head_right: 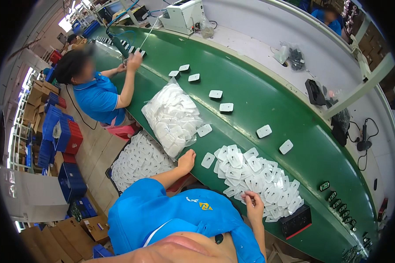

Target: Inspecting and arranging small white plastic components at a manual assembly station.

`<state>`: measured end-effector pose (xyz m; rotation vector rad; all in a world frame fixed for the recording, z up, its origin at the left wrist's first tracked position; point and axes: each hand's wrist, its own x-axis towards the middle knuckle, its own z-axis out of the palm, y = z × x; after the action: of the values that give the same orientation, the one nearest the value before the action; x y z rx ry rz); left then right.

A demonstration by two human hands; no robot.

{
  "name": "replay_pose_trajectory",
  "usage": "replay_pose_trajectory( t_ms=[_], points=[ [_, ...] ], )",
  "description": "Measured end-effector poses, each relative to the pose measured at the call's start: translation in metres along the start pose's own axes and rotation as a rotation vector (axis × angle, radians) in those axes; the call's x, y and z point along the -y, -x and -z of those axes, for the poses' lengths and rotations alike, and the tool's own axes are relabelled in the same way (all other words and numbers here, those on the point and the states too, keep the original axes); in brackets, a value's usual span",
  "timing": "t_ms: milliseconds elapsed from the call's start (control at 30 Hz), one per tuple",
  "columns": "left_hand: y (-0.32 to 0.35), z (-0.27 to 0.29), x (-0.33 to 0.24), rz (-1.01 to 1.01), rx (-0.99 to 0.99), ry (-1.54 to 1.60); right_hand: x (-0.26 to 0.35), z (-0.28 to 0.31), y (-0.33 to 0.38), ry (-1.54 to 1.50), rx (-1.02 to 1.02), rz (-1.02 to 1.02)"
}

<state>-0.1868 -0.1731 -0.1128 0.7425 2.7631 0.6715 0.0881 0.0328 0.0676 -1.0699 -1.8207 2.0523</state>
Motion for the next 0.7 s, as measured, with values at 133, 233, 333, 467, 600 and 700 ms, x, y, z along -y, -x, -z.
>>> replay_pose_trajectory(
  t_ms=[133, 233, 333, 467, 600, 700],
  points=[
    [0.002, -0.005, -0.004, 0.061, -0.032, -0.026, -0.009, 0.05, 0.041, 0.035, 0.215, -0.041],
    [0.003, -0.005, -0.006, 0.083, -0.11, -0.041, -0.006, 0.09, 0.076, 0.167, 0.39, -0.325],
    [0.006, -0.017, -0.004, 0.088, -0.185, -0.035, -0.07, 0.151, 0.105, 0.272, 0.698, -0.377],
    [0.013, -0.026, -0.009, 0.057, -0.248, -0.141, -0.175, 0.205, 0.124, 0.359, 0.742, -0.425],
    [0.011, -0.022, -0.008, 0.008, -0.225, -0.261, -0.291, 0.217, 0.16, 0.462, 0.588, -0.487],
    [0.0, -0.009, -0.006, -0.043, -0.144, -0.303, -0.364, 0.191, 0.171, 0.511, 0.449, -0.538]
  ],
)
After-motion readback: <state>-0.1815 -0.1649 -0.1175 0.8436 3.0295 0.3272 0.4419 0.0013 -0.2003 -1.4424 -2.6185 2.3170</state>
